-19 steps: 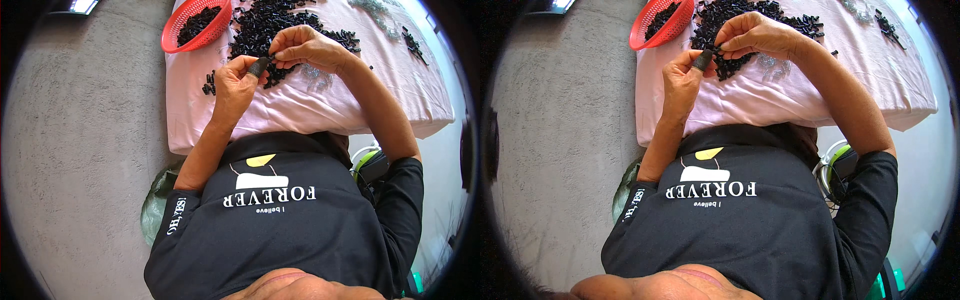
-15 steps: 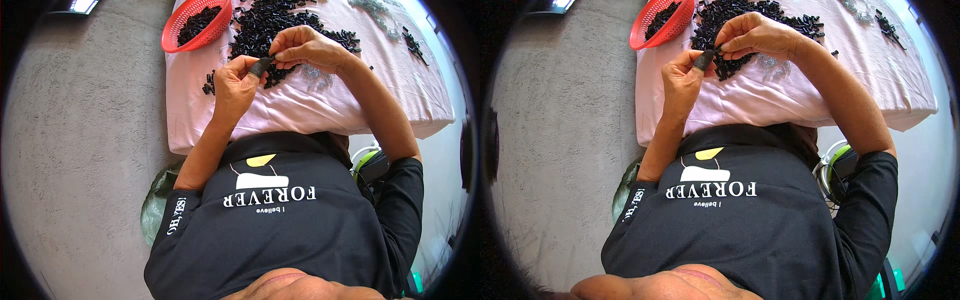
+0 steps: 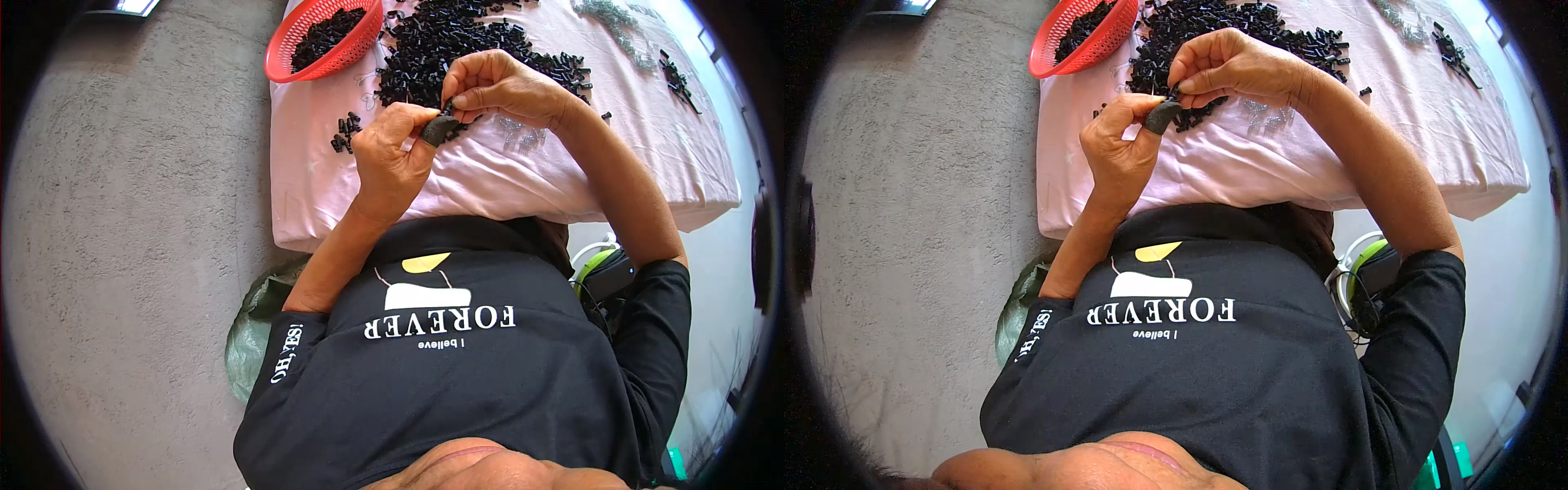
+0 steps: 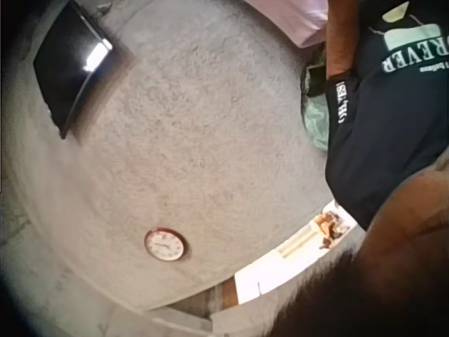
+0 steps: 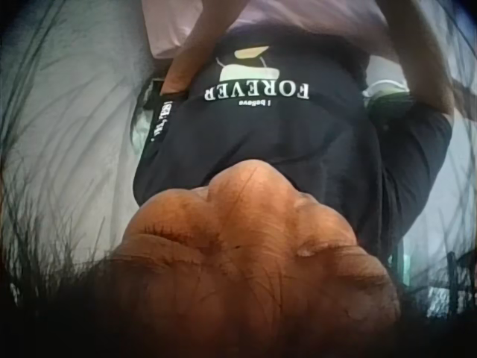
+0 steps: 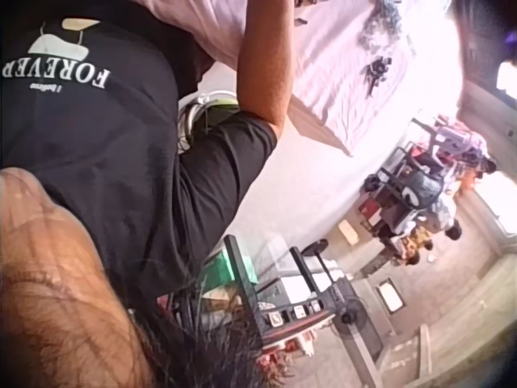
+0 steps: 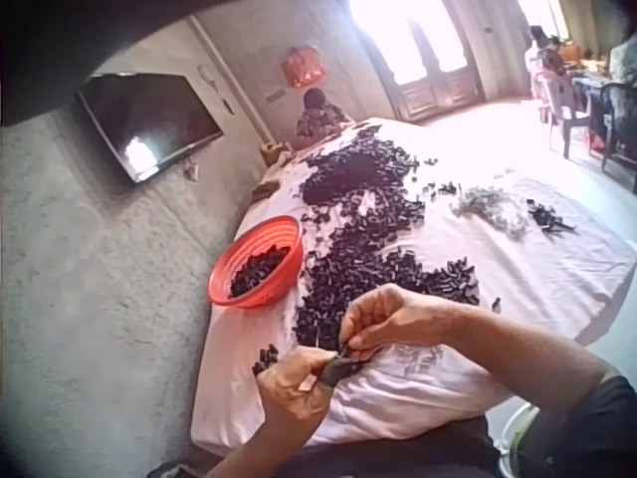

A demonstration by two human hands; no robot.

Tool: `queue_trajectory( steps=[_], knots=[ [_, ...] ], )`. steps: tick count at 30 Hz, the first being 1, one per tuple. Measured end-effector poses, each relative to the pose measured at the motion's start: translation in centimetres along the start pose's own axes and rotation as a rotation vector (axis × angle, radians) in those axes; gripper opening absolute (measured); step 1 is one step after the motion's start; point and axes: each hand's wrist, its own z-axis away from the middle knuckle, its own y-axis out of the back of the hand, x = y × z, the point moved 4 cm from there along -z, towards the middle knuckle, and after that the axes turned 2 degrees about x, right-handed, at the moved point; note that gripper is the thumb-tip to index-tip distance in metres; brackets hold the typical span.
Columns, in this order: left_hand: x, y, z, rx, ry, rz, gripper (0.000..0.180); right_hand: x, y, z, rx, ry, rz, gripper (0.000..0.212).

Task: Manually assembling small black plastic components at a workshop table.

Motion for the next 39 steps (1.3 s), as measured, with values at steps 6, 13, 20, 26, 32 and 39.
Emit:
queue_trajectory(
  steps=[6, 13, 20, 26, 32, 39],
  knots=[
    [0.3, 0.1, 0.1, 0.005, 0.025, 0.017, 0.013, 0.0, 0.0, 0.0, 0.008, -0.010, 0.000, 0.011],
    [0.3, 0.3, 0.3, 0.028, -0.003, 0.012, 0.022, 0.0, 0.1, 0.0, 0.012, -0.020, -0.016, 0.012],
    [0.3, 0.2, 0.4, 0.030, -0.009, 0.002, 0.024, 0.1, 0.0, 0.1, 0.023, -0.035, -0.010, 0.012],
    [0.4, 0.4, 0.2, -0.012, 0.047, 0.014, 0.025, -0.1, 0.0, 0.3, 0.044, -0.041, 0.017, 0.015],
    [0.6, 0.7, 0.0, -0.034, 0.061, -0.021, 0.025, 0.1, -0.1, 0.1, 0.057, -0.059, 0.052, 0.016],
    [0.9, 0.7, -0.3, -0.095, 0.140, -0.035, 0.024, 0.0, -0.2, 0.2, 0.064, -0.050, 0.078, 0.018]
  ],
)
